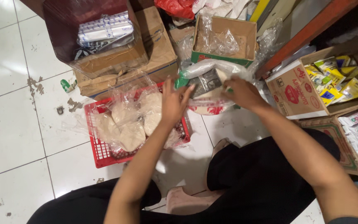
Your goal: The person scoops a white powder into plastic bags by hand and ties the bags closed while sitting on the floor near a red crate.
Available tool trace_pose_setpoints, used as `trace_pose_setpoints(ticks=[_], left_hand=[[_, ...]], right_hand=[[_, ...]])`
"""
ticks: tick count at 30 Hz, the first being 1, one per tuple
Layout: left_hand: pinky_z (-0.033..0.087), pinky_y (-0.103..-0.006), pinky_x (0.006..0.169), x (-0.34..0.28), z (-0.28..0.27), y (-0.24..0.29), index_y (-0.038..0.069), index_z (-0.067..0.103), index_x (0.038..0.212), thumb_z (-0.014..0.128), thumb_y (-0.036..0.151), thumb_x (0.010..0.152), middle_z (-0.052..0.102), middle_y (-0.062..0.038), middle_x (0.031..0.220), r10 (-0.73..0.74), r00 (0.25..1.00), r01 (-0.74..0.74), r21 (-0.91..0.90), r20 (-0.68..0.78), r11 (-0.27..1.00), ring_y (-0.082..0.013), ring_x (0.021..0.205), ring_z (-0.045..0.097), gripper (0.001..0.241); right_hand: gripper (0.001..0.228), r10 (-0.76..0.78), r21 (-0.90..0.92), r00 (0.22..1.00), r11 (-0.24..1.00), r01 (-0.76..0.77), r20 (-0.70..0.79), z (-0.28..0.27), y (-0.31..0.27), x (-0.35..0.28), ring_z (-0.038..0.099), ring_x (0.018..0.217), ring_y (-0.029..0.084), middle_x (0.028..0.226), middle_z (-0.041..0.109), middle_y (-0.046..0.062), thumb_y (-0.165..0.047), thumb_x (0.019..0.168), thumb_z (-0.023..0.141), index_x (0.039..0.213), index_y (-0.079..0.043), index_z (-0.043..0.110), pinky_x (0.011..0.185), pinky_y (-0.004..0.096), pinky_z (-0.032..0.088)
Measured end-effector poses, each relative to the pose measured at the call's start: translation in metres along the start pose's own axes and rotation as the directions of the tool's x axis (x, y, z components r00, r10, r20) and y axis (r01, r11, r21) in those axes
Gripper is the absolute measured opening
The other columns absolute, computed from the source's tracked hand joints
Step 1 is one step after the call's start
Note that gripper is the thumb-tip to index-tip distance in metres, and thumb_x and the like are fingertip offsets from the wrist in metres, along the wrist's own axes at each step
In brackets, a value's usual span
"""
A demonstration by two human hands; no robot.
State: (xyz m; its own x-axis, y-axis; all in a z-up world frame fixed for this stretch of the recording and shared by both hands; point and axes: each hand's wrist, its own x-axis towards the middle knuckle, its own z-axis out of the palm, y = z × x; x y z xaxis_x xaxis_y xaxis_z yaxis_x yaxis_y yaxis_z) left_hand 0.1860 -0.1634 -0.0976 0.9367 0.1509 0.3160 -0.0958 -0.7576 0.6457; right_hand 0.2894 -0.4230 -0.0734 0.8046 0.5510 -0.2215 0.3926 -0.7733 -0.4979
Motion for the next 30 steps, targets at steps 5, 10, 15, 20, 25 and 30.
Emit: trace_pose_setpoints(ticks=[5, 10, 15, 20, 25, 30], left_hand=[[0.044, -0.0558, 0.104, 0.037, 0.041, 0.034, 0.025, 0.067, 0.126, 0.077, 0.035, 0.084, 0.028, -0.020, 0.160, -0.471, 0.854, 0.430, 0.207, 0.222, 0.879, -0.0494, 0.142, 0.032, 0.043], [0.052, -0.0495, 0.100, 0.036, 0.075, -0.007, 0.026, 0.048, 0.150, 0.076, 0.004, 0.077, 0.030, -0.022, 0.159, -0.370, 0.896, 0.270, 0.361, 0.246, 0.893, -0.0505, 0.141, 0.036, 0.081], [0.049, -0.0445, 0.107, 0.015, 0.073, -0.043, 0.020, 0.047, 0.147, 0.081, 0.001, 0.067, 0.053, -0.022, 0.144, -0.250, 0.887, 0.294, -0.057, 0.388, 0.954, -0.0413, 0.129, 0.055, 0.089], [0.041, -0.0432, 0.112, -0.025, 0.076, -0.032, 0.017, 0.052, 0.146, 0.084, 0.001, 0.064, 0.055, -0.025, 0.142, -0.159, 0.949, 0.228, -0.244, 0.271, 0.943, -0.0415, 0.138, 0.047, 0.089], [0.041, -0.0428, 0.115, -0.009, 0.089, -0.041, 0.014, 0.051, 0.150, 0.076, -0.003, 0.066, 0.052, -0.025, 0.149, -0.168, 0.964, 0.224, -0.291, 0.205, 0.930, -0.0414, 0.141, 0.048, 0.089], [0.038, -0.0499, 0.119, 0.067, 0.100, -0.072, 0.010, 0.044, 0.150, 0.081, 0.000, 0.064, 0.047, -0.024, 0.152, -0.095, 0.987, 0.115, -0.153, 0.133, 0.981, -0.0422, 0.143, 0.045, 0.094]], right_hand=[[0.053, 0.014, -0.544, 0.931, 0.808, -0.225, -0.364, 0.004, -0.014, 0.009, 0.053, 0.122, 0.049, 0.134, 0.052, 0.020, -0.021, 0.072, 0.080, 0.123, -0.021, 0.068, 0.095, 0.065, 0.041], [0.090, 0.248, 0.027, 0.969, 0.968, -0.248, -0.017, 0.017, 0.053, 0.033, 0.049, 0.130, 0.051, 0.137, 0.047, 0.031, 0.005, 0.071, 0.066, 0.155, -0.014, 0.038, 0.107, 0.049, 0.042], [0.085, 0.020, 0.308, 0.967, 0.949, 0.061, -0.254, 0.049, 0.091, 0.052, 0.050, 0.137, 0.040, 0.145, 0.054, 0.026, 0.010, 0.072, 0.056, 0.155, -0.003, 0.043, 0.111, 0.040, 0.040], [0.077, 0.148, 0.448, 0.960, 0.893, -0.026, -0.239, 0.049, 0.105, 0.067, 0.064, 0.120, 0.025, 0.137, 0.065, 0.017, 0.007, 0.075, 0.056, 0.151, -0.007, 0.051, 0.099, 0.031, 0.047], [0.074, 0.135, 0.543, 0.959, 0.840, 0.023, -0.251, 0.033, 0.108, 0.079, 0.067, 0.110, 0.022, 0.138, 0.067, 0.012, 0.006, 0.076, 0.054, 0.148, -0.011, 0.055, 0.090, 0.029, 0.051], [0.081, -0.068, 0.149, 0.987, 0.985, 0.090, -0.146, -0.012, 0.094, 0.075, 0.058, 0.122, 0.037, 0.135, 0.056, 0.021, 0.009, 0.067, 0.061, 0.145, -0.010, 0.058, 0.100, 0.039, 0.048]])
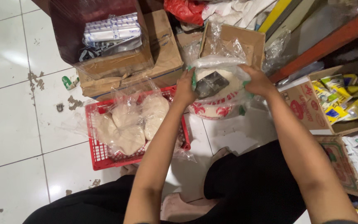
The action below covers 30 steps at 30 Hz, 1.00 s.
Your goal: The person scoops a white powder into plastic bags by hand and ties the bags closed while sitting on the floor near a red crate.
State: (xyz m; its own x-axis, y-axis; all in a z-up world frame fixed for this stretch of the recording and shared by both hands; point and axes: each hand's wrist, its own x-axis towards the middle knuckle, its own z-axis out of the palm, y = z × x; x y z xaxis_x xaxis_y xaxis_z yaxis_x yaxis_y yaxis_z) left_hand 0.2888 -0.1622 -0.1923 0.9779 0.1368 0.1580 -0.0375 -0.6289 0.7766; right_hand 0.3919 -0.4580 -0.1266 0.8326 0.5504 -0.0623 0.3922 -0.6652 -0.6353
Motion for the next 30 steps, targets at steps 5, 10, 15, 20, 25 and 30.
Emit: trace_pose_setpoints(ticks=[5, 10, 15, 20, 25, 30], left_hand=[[0.042, -0.0515, 0.116, -0.013, -0.027, 0.042, 0.019, 0.036, 0.158, 0.083, -0.001, 0.063, 0.033, -0.015, 0.166, -0.200, 0.967, 0.181, 0.126, 0.157, 0.975, -0.0529, 0.141, 0.038, 0.108], [0.041, -0.0524, 0.111, -0.029, -0.056, 0.087, 0.019, 0.025, 0.155, 0.096, 0.004, 0.047, 0.023, -0.010, 0.164, -0.251, 0.949, 0.217, 0.183, 0.190, 0.959, -0.0552, 0.141, 0.031, 0.131], [0.050, -0.0507, 0.103, -0.040, -0.057, 0.096, 0.019, 0.023, 0.159, 0.093, 0.003, 0.052, 0.021, -0.004, 0.168, -0.253, 0.957, 0.212, 0.255, 0.143, 0.944, -0.0518, 0.141, 0.036, 0.128], [0.056, -0.0456, 0.100, -0.043, -0.046, 0.088, 0.017, 0.029, 0.161, 0.070, -0.013, 0.076, 0.024, -0.004, 0.171, -0.107, 0.994, 0.099, 0.383, 0.000, 0.919, -0.0451, 0.141, 0.046, 0.099], [0.057, -0.0465, 0.090, -0.051, -0.052, 0.088, 0.018, 0.031, 0.156, 0.067, -0.010, 0.074, 0.026, -0.001, 0.166, -0.202, 0.977, 0.151, 0.449, 0.068, 0.881, -0.0430, 0.134, 0.049, 0.094], [0.059, -0.0431, 0.089, -0.065, -0.056, 0.065, 0.030, 0.055, 0.143, 0.063, 0.005, 0.086, 0.041, -0.005, 0.160, -0.062, 0.996, 0.029, 0.446, 0.060, 0.895, -0.0363, 0.130, 0.058, 0.062]], right_hand=[[0.063, 0.013, -0.476, 1.000, 0.879, -0.025, -0.027, -0.009, -0.070, -0.032, 0.053, 0.134, 0.039, 0.140, 0.051, 0.020, -0.017, 0.077, 0.083, 0.136, -0.016, 0.063, 0.108, 0.047, 0.047], [0.107, 0.020, -0.261, 0.970, 0.964, 0.045, 0.242, 0.017, -0.121, -0.028, 0.046, 0.138, 0.046, 0.153, 0.030, 0.021, -0.026, 0.064, 0.094, 0.153, -0.019, 0.034, 0.110, 0.053, 0.044], [0.149, 0.211, -0.326, 0.914, 0.941, -0.093, 0.346, 0.044, -0.111, -0.038, 0.041, 0.140, 0.055, 0.172, -0.018, 0.024, -0.014, 0.056, 0.090, 0.163, -0.032, -0.011, 0.111, 0.053, 0.046], [0.156, 0.163, -0.306, 0.913, 0.951, -0.045, 0.374, 0.067, -0.095, -0.035, 0.015, 0.137, 0.072, 0.163, -0.023, 0.034, -0.027, 0.055, 0.098, 0.159, -0.027, -0.018, 0.120, 0.062, 0.024], [0.151, 0.192, -0.357, 0.911, 0.933, -0.053, 0.365, 0.084, -0.084, -0.034, -0.001, 0.141, 0.073, 0.162, -0.023, 0.036, -0.031, 0.061, 0.094, 0.161, -0.026, -0.018, 0.119, 0.065, 0.020], [0.135, 0.023, -0.285, 0.932, 0.955, 0.087, 0.363, 0.100, -0.068, -0.028, -0.004, 0.143, 0.069, 0.158, -0.013, 0.043, -0.046, 0.072, 0.089, 0.161, -0.021, -0.009, 0.122, 0.065, 0.007]])
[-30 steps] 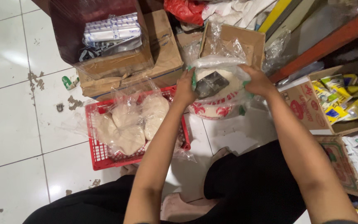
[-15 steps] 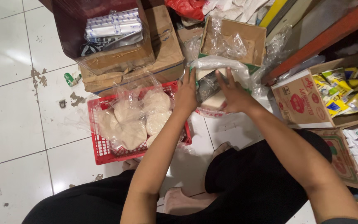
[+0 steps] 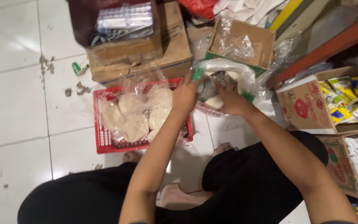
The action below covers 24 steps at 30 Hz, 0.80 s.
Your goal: The person scoops a white powder into plastic bags by hand and ties the bags closed while sitting on the floor near a red crate.
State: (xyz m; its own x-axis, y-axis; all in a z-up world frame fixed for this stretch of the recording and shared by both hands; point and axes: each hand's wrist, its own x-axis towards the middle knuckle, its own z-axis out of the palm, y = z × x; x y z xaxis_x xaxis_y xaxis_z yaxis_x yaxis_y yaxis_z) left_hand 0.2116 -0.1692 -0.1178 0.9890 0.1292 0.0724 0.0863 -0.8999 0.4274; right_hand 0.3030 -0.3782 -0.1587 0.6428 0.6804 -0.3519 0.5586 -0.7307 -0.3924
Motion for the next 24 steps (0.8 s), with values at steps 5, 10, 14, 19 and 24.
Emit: trace_pose_setpoints(ticks=[5, 10, 14, 19, 24], left_hand=[[0.059, -0.0444, 0.088, 0.005, 0.003, -0.015, 0.014, 0.066, 0.126, 0.062, 0.030, 0.099, 0.037, -0.014, 0.168, 0.103, 0.995, -0.095, 0.423, 0.003, 0.901, -0.0262, 0.118, 0.065, 0.031], [0.058, -0.0488, 0.081, -0.046, -0.067, -0.039, 0.018, 0.065, 0.132, 0.063, 0.032, 0.092, 0.048, -0.011, 0.152, 0.154, 0.954, -0.083, 0.269, -0.257, 0.959, -0.0290, 0.104, 0.069, 0.043], [0.055, -0.0464, 0.078, -0.125, -0.158, -0.101, 0.009, 0.065, 0.131, 0.057, 0.011, 0.096, 0.060, -0.015, 0.142, -0.134, 0.969, 0.139, 0.010, -0.206, 0.990, -0.0352, 0.102, 0.069, 0.035], [0.054, -0.0439, 0.089, -0.219, -0.178, -0.165, 0.003, 0.070, 0.123, 0.053, -0.004, 0.097, 0.070, -0.019, 0.121, -0.464, 0.800, 0.329, -0.370, -0.379, 0.869, -0.0391, 0.106, 0.068, 0.032], [0.054, -0.0441, 0.089, -0.238, -0.099, -0.242, 0.001, 0.072, 0.113, 0.053, -0.004, 0.089, 0.072, -0.022, 0.109, -0.583, 0.734, 0.373, -0.512, -0.348, 0.774, -0.0385, 0.101, 0.070, 0.031]], right_hand=[[0.070, -0.266, -0.232, 0.958, 0.931, 0.284, 0.106, -0.022, 0.003, 0.010, 0.009, 0.151, 0.058, 0.164, 0.005, 0.031, -0.043, 0.083, 0.081, 0.141, -0.032, 0.043, 0.117, 0.065, 0.013], [0.057, -0.200, 0.022, 0.972, 0.979, 0.204, -0.125, -0.099, -0.066, -0.018, 0.062, 0.123, 0.036, 0.133, 0.065, 0.020, -0.037, 0.088, 0.078, 0.132, -0.003, 0.067, 0.104, 0.043, 0.049], [0.048, -0.385, 0.108, 0.839, 0.884, 0.455, -0.385, -0.120, -0.149, -0.034, 0.068, 0.111, 0.030, 0.130, 0.067, 0.020, -0.033, 0.101, 0.070, 0.136, -0.001, 0.064, 0.093, 0.038, 0.054], [0.038, -0.427, 0.215, 0.904, 0.883, 0.418, -0.004, -0.043, -0.244, -0.021, 0.071, 0.098, 0.026, 0.114, 0.069, 0.015, -0.032, 0.095, 0.071, 0.124, -0.008, 0.070, 0.084, 0.037, 0.057], [0.082, -0.645, 0.080, 0.695, 0.712, 0.697, -0.318, 0.058, -0.313, 0.015, 0.061, 0.115, 0.043, 0.146, 0.046, 0.036, -0.025, 0.074, 0.078, 0.148, -0.002, 0.049, 0.082, 0.040, 0.056]])
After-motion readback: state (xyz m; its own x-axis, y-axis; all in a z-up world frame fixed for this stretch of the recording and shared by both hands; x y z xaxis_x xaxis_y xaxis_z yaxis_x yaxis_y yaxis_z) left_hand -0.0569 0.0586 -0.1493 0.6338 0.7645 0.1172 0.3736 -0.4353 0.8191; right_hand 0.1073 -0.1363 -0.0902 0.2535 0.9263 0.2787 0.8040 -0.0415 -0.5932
